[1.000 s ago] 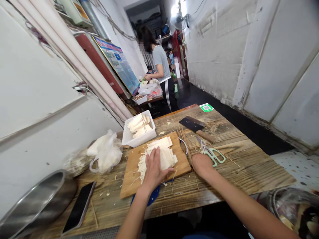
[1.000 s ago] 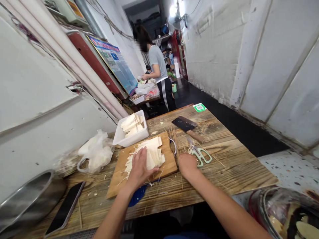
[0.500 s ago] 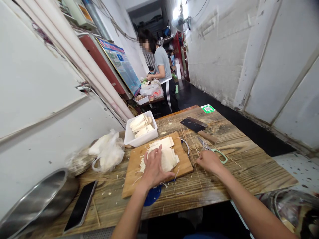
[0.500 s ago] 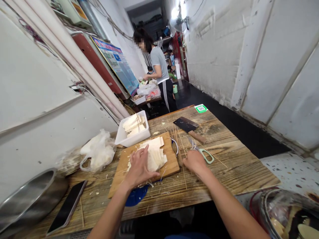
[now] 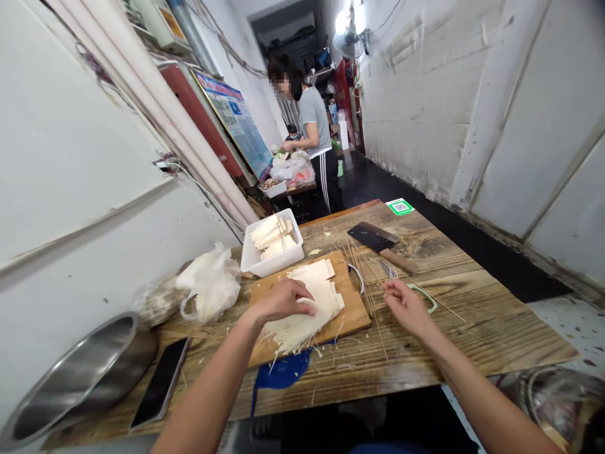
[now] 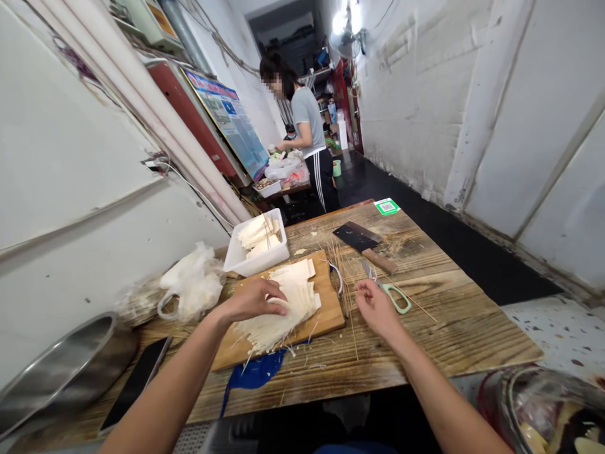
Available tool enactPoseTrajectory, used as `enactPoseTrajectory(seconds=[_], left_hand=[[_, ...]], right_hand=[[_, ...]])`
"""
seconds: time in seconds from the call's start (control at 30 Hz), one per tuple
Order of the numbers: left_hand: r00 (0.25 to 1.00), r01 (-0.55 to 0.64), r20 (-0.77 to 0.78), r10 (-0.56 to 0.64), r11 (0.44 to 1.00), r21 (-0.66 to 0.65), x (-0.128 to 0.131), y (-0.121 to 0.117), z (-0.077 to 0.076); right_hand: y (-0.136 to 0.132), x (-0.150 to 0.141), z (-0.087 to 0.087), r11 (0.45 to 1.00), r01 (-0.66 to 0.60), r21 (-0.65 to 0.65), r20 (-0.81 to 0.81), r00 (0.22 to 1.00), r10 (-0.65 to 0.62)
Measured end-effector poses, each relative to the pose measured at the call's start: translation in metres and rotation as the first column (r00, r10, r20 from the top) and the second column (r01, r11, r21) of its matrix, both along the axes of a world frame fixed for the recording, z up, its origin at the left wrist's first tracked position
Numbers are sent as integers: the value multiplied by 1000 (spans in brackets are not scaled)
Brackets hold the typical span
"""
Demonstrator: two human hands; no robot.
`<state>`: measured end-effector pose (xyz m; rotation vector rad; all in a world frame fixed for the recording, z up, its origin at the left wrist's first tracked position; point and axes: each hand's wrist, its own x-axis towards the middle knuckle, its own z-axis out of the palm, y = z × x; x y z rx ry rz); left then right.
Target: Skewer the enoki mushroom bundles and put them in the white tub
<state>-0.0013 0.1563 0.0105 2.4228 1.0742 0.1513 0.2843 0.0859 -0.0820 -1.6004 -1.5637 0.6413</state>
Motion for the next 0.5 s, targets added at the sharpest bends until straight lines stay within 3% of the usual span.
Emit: enactPoseTrajectory(seconds=[0.13, 0.23, 0.33, 0.4, 0.5], left_hand=[[996, 51, 76, -48, 998, -34, -8, 5, 3], [972, 72, 231, -34, 984, -161, -18, 2, 5], [933, 7, 341, 111, 945, -326, -37, -3, 6], [885, -65, 401, 235, 917, -394, -54, -7, 4], [757, -158, 500, 421, 860, -485, -81, -14, -4]], right_hand=[[-17, -11, 0, 978, -209, 7, -206, 957, 206], [-23, -17, -1, 969, -231, 90, -223, 943, 246], [-26, -23, 5, 960, -202, 195, -114, 967, 227], [-28, -29, 14, 950, -268, 161, -77, 956, 282], [-33, -43, 29, 903, -409, 133, -32, 909, 417]])
